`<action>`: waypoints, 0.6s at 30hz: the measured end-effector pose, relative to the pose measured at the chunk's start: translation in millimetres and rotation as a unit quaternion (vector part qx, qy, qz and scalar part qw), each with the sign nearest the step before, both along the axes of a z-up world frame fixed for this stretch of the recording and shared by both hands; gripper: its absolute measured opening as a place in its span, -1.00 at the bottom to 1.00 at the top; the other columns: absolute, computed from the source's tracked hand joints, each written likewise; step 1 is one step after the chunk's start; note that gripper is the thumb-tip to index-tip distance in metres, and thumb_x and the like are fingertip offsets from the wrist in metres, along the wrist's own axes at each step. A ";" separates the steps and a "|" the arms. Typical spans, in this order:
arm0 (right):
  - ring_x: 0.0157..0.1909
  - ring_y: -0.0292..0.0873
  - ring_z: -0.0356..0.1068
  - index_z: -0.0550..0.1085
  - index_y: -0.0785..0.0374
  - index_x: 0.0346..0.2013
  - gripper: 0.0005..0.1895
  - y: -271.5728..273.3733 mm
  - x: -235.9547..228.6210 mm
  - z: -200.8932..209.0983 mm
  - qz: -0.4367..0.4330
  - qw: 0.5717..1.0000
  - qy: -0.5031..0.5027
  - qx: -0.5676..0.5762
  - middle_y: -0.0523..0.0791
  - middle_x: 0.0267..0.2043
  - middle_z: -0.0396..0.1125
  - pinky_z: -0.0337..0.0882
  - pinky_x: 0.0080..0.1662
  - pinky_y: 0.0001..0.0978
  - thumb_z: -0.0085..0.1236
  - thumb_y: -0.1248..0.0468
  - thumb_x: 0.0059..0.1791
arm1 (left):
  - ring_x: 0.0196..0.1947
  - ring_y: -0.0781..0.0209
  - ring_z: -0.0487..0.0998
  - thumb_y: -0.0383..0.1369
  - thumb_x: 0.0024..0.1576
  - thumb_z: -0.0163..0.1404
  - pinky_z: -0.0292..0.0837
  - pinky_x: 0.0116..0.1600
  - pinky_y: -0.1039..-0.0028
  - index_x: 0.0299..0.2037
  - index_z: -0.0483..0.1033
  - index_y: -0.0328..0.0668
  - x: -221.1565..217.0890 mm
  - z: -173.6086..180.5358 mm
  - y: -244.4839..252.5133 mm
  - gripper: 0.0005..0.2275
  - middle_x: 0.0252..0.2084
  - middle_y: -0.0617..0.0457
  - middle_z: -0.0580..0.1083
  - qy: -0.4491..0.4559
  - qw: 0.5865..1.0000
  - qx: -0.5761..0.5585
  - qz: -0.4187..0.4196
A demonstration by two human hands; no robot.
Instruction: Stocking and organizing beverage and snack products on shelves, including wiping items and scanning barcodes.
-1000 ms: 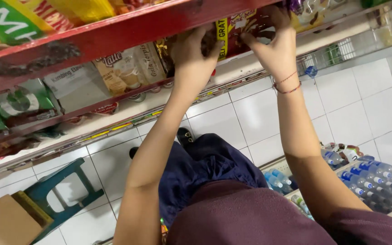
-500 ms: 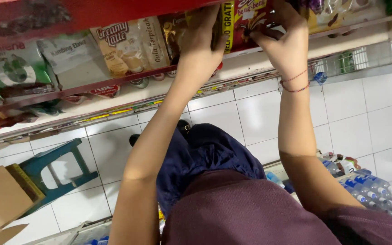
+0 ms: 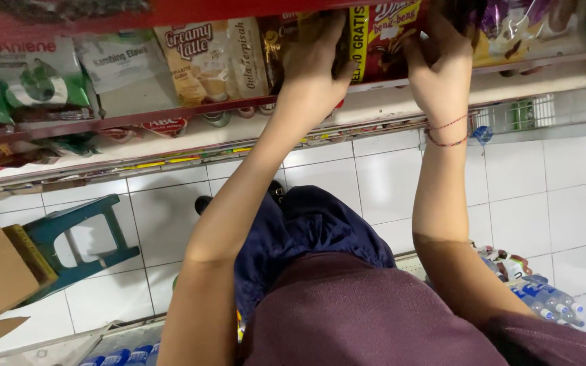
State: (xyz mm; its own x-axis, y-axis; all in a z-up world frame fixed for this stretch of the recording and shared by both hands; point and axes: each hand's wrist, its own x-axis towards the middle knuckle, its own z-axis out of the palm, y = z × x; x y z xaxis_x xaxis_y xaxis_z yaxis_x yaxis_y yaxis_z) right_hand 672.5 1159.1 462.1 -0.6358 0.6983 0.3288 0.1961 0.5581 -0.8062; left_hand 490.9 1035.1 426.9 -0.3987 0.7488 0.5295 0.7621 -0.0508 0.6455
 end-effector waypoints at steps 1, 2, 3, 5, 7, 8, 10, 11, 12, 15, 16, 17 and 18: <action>-0.01 -0.30 0.42 0.42 0.49 0.22 -0.66 1.3 0.8 -2.0 0.020 0.999 0.015 0.027 -0.01 0.08 0.48 0.46 0.03 -0.47 0.07 0.58 0.12 | 0.06 -0.27 0.54 -0.35 0.04 0.24 0.43 0.14 0.03 0.29 0.30 -0.21 -0.8 -0.6 1.2 -0.41 0.08 -0.24 0.52 -0.014 1.000 -0.024 -0.012; 0.06 -0.28 0.42 0.39 0.52 0.28 -0.57 2.7 1.3 -3.8 0.040 0.997 0.030 0.055 0.01 0.14 0.48 0.48 0.08 -0.44 0.04 0.62 0.09 | 0.03 -0.25 0.56 -0.36 0.04 0.24 0.43 0.11 0.01 0.31 0.29 -0.21 -1.7 -1.2 2.3 -0.40 0.04 -0.21 0.54 -0.029 0.998 -0.047 -0.023; 0.06 -0.28 0.42 0.39 0.52 0.28 -0.57 -1.9 -2.6 4.9 0.043 0.997 0.030 0.055 0.01 0.14 0.48 0.48 0.08 -0.44 0.04 0.62 0.09 | 0.03 -0.25 0.56 -0.36 0.04 0.24 0.43 0.11 0.01 0.31 0.29 -0.21 -1.9 3.6 2.0 -0.40 0.04 -0.21 0.54 -0.029 0.998 -0.047 -0.020; -0.02 -0.27 0.43 0.38 0.54 0.13 -0.66 -12.4 -9.5 22.3 0.041 0.997 0.041 0.055 0.03 0.04 0.44 0.48 0.00 -0.44 0.06 0.59 0.04 | -0.07 -0.18 0.61 -0.34 0.08 0.20 0.46 0.09 0.05 0.37 0.25 -0.18 -1.4 12.8 0.2 -0.38 -0.09 -0.12 0.59 -0.090 0.988 -0.118 -0.045; -0.06 -0.28 0.43 0.41 0.52 0.12 -0.72 -1.1 1.7 4.4 0.028 0.998 0.009 0.058 0.02 0.02 0.48 0.48 -0.01 -0.47 0.07 0.59 0.10 | -0.04 -0.20 0.59 -0.33 0.08 0.21 0.47 0.11 0.06 0.38 0.24 -0.19 -1.1 6.9 2.1 -0.36 -0.03 -0.17 0.56 -0.089 0.989 -0.109 -0.037; -0.09 -0.30 0.42 0.45 0.50 0.10 -0.79 4.4 6.1 -4.4 0.013 0.998 -0.022 0.059 0.00 0.00 0.51 0.49 -0.01 -0.50 0.09 0.58 0.16 | -0.01 -0.23 0.58 -0.33 0.08 0.23 0.48 0.12 0.07 0.39 0.23 -0.20 -1.8 4.1 2.1 -0.35 0.03 -0.21 0.53 -0.088 0.990 -0.101 -0.032; -0.07 -0.29 0.44 0.46 0.47 0.15 -0.75 2.8 5.4 -3.5 0.004 0.998 -0.025 0.060 -0.01 0.05 0.52 0.48 -0.01 -0.46 0.10 0.58 0.17 | 0.07 -0.28 0.54 -0.32 0.07 0.26 0.48 0.17 0.07 0.37 0.23 -0.19 0.0 -6.5 3.2 -0.34 0.15 -0.25 0.44 -0.063 0.998 -0.005 -0.013; -0.06 -0.27 0.46 0.47 0.45 0.20 -0.71 1.5 4.6 -3.2 -0.009 0.998 -0.026 0.060 -0.02 0.09 0.53 0.48 -0.01 -0.42 0.11 0.57 0.17 | 0.14 -0.33 0.50 -0.33 0.06 0.29 0.48 0.21 0.08 0.36 0.23 -0.19 0.6 -12.0 3.0 -0.34 0.27 -0.30 0.35 -0.033 0.995 0.089 -0.001; -0.06 -0.27 0.46 0.47 0.45 0.20 -0.71 3.6 5.6 -10.9 -0.003 0.998 -0.027 0.061 -0.02 0.09 0.53 0.48 -0.01 -0.42 0.11 0.57 0.17 | 0.14 -0.33 0.50 -0.33 0.06 0.29 0.48 0.21 0.08 0.36 0.23 -0.19 4.8 -5.6 -5.4 -0.34 0.27 -0.30 0.35 -0.034 0.995 0.090 0.006; 0.11 -0.21 0.47 0.38 0.48 0.27 -0.58 -10.8 -1.6 -8.5 0.004 0.992 0.068 0.105 0.02 0.22 0.42 0.55 0.11 -0.36 0.09 0.66 0.12 | 0.22 -0.28 0.48 -0.40 0.13 0.23 0.48 0.31 0.14 0.36 0.27 -0.12 14.3 13.0 -37.4 -0.42 0.35 -0.16 0.26 -0.028 0.984 0.171 0.044; 0.16 -0.15 0.45 0.34 0.47 0.29 -0.54 -29.8 -9.9 8.5 -0.018 0.987 0.077 0.141 0.02 0.25 0.34 0.58 0.09 -0.35 0.08 0.65 0.09 | 0.21 -0.18 0.51 -0.43 0.20 0.19 0.51 0.27 0.24 0.34 0.32 -0.10 16.1 18.4 -53.0 -0.50 0.35 -0.16 0.26 -0.017 0.984 0.176 0.022; 0.22 -0.10 0.43 0.30 0.46 0.31 -0.50 -49.7 -18.2 25.3 -0.040 0.980 0.087 0.177 0.02 0.27 0.26 0.60 0.07 -0.34 0.08 0.63 0.06 | 0.20 -0.09 0.53 -0.47 0.27 0.15 0.54 0.23 0.35 0.32 0.36 -0.08 17.7 23.6 -69.2 -0.58 0.35 -0.16 0.25 -0.006 0.984 0.180 0.000; 0.22 -0.10 0.43 0.30 0.46 0.31 -0.50 -57.6 -15.7 18.4 -0.028 0.980 0.088 0.178 0.02 0.27 0.26 0.60 0.07 -0.34 0.08 0.63 0.06 | 0.20 -0.09 0.53 -0.47 0.27 0.15 0.54 0.23 0.35 0.32 0.36 -0.08 13.8 19.4 -87.7 -0.58 0.35 -0.16 0.25 -0.005 0.983 0.182 0.013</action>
